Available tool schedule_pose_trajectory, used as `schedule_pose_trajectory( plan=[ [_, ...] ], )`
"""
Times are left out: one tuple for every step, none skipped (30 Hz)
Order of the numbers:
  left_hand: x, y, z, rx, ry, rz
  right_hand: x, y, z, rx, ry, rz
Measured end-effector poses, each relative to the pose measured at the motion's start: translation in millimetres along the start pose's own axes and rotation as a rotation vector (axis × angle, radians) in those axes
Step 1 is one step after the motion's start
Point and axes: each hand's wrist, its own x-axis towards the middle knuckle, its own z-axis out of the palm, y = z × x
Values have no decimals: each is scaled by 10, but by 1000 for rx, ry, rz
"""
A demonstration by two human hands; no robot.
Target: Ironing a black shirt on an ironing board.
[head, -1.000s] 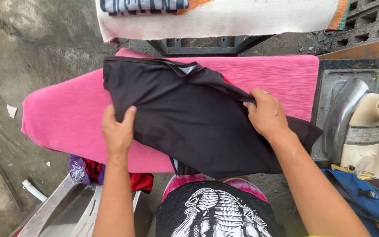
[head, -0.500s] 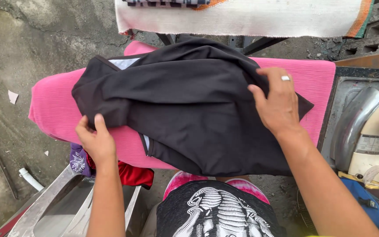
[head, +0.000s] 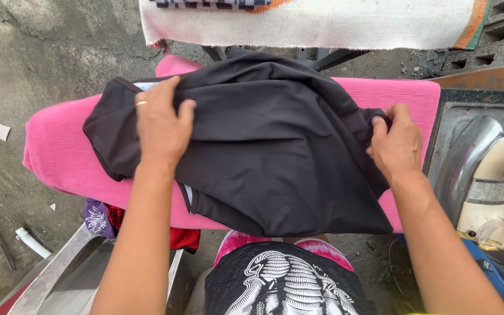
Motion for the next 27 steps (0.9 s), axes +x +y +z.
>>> schedule_pose_trajectory(
  plan=[
    [65,81,43,0,1,2,49,40,73,1,1,0],
    [131,164,85,70,-66,-58,97,79,143,51,7,-65],
    [200,249,123,140,-133,-117,145,115,213,103,14,-130],
    [248,312,115,140,-131,-114,178,157,263,106,16,-132],
    [304,376,105,129,-270,-213,215,196,314,-62,4,-291],
    [358,441,97,118,-410,-312,252,236,366,-231,-9,-448],
    [389,436,75,119,-407,-310,325,249,355,-229,-6,-449],
    [418,428,56,143,-449,-323,399,265,348,-236,26,-416],
    [426,415,38,169,-495,-339,456,296,348,-244,55,-379],
    [407,326,64,171,-498,-339,502,247,313,-243,53,-376],
    [390,241,95,132,-399,-274,555,196,274,-216,127,-361],
    [373,155,122,93,-301,-210,606,144,235,-190,201,-344],
    [389,185,123,92,-297,-211,687,127,243,-190,202,-348],
    [404,212,118,90,-250,-251,763,105,253,-135,252,-394],
    [422,239,113,86,-198,-292,849,69,256,-81,303,-443],
    [406,191,194,84,-191,-295,909,62,285,-82,305,-451],
    [387,140,269,110,-61,-305,964,55,318,-36,335,-503],
    [366,92,345,136,68,-313,1019,50,350,11,364,-554],
    [396,270,244,135,73,-315,889,-120,320,11,365,-559],
    [423,454,145,230,271,-213,758,-284,286,96,303,-585],
    [450,642,47,323,465,-106,622,-438,250,180,241,-608],
    [366,684,38,323,469,-106,526,-482,252,181,242,-611],
    [282,723,25,259,388,-6,425,-522,261,1,420,-823],
    [196,763,14,195,305,93,324,-559,270,-187,593,-1029],
    [20,761,53,195,306,94,259,-470,329,-186,594,-1029],
    [-158,754,93,75,96,138,194,-380,392,-167,520,-1009],
    [-348,745,130,-44,-116,179,120,-285,461,-148,443,-988]
  ],
)
